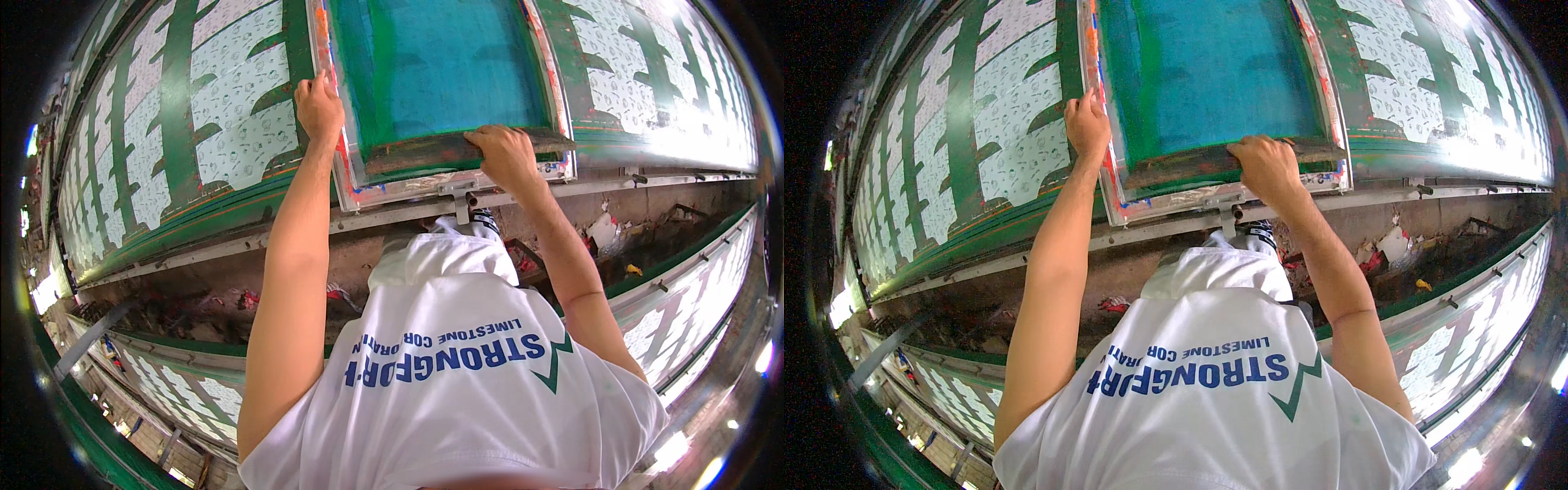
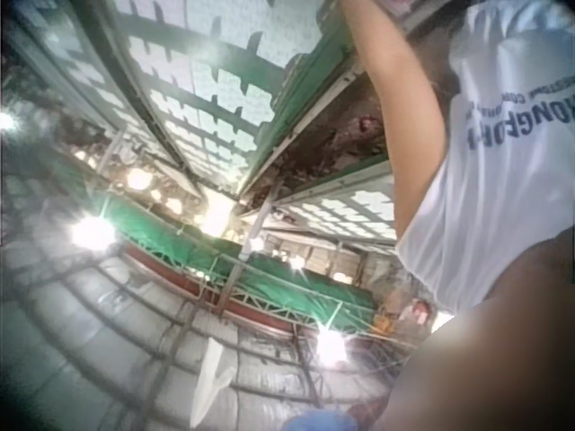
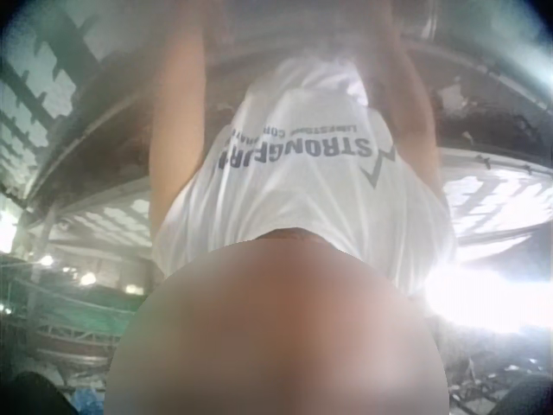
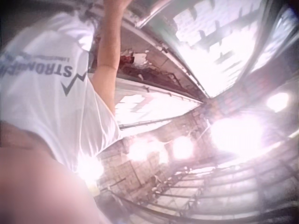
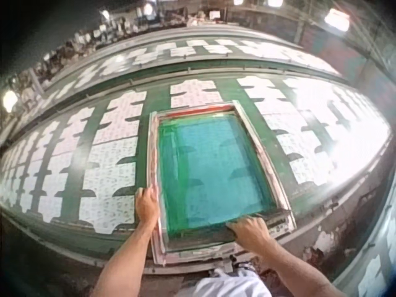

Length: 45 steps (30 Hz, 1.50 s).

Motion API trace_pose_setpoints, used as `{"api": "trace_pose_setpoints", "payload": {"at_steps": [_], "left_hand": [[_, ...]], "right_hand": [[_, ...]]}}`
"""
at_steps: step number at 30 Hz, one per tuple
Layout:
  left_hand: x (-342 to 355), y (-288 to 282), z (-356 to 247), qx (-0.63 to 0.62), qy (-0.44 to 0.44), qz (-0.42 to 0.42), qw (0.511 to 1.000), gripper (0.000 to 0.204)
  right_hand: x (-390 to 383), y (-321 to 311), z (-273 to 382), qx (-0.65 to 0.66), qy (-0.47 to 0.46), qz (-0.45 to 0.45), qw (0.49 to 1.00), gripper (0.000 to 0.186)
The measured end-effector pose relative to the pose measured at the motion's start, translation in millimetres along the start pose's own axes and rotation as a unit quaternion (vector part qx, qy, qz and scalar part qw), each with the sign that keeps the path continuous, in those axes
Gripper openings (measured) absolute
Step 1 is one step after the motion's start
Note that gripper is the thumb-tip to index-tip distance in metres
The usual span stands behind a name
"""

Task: The person repeatedly pulls a squeegee across a screen-printing frame to spread green ink over a mesh screen. The action is continuous and repetitive, with the squeegee moved back and forth across the same area.

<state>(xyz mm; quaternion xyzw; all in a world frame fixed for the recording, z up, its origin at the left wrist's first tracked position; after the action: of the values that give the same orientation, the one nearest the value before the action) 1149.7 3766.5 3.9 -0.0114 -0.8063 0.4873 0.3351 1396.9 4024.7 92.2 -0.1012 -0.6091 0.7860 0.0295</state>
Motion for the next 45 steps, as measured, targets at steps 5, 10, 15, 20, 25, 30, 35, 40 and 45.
{"api": "trace_pose_setpoints", "payload": {"at_steps": [5, 10, 15, 20, 25, 30, 35, 40, 45], "left_hand": [[1, 4, 4, 0.003, -0.018, 0.007, 1.000, 0.027], [3, 6, 5, 0.005, -0.014, 0.012, 1.000, 0.037], [6, 3, 3, -0.015, -0.021, 0.021, 0.999, 0.043], [9, 0, -2, 0.011, -0.026, 0.022, 0.999, 0.036], [7, 3, 0, 0.001, -0.083, 0.059, 0.995, 0.033], [9, 1, -2, 0.014, -0.077, 0.057, 0.995, 0.035], [9, 1, -2, -0.011, -0.074, 0.055, 0.996, 0.035], [4, 3, 6, -0.005, -0.063, 0.063, 0.996, 0.036], [1, 9, 15, -0.035, -0.073, 0.057, 0.995, 0.037]], "right_hand": [[1, -7, -4, -0.009, 0.012, 0.054, 0.998, 0.030], [-29, 2, -1, 0.010, -0.029, 0.016, 0.999, 0.034], [-69, 16, -7, 0.029, -0.114, -0.057, 0.991, 0.050], [-82, 19, -30, 0.116, -0.156, 0.025, 0.981, 0.057], [-73, -11, -109, 0.351, -0.030, 0.026, 0.936, 0.056], [-31, -15, -225, 0.265, 0.218, -0.156, 0.926, 0.058], [-7, 12, -246, 0.261, 0.235, -0.115, 0.929, 0.068], [-3, 3, -240, 0.210, 0.274, -0.126, 0.930, 0.064], [-5, -28, -235, 0.213, 0.230, -0.135, 0.940, 0.064]]}}
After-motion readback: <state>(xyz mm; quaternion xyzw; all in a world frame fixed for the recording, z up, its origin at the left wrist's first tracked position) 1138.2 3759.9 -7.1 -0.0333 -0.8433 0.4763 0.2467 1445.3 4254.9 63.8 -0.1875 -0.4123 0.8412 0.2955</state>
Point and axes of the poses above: each hand's wrist, its own x-axis towards the middle knuckle, its own y-axis out of the palm, z = x × y, the point moved 5 cm from there along x, towards the middle knuckle, and after that the axes turned 8 degrees about y, right-handed, at the moved point
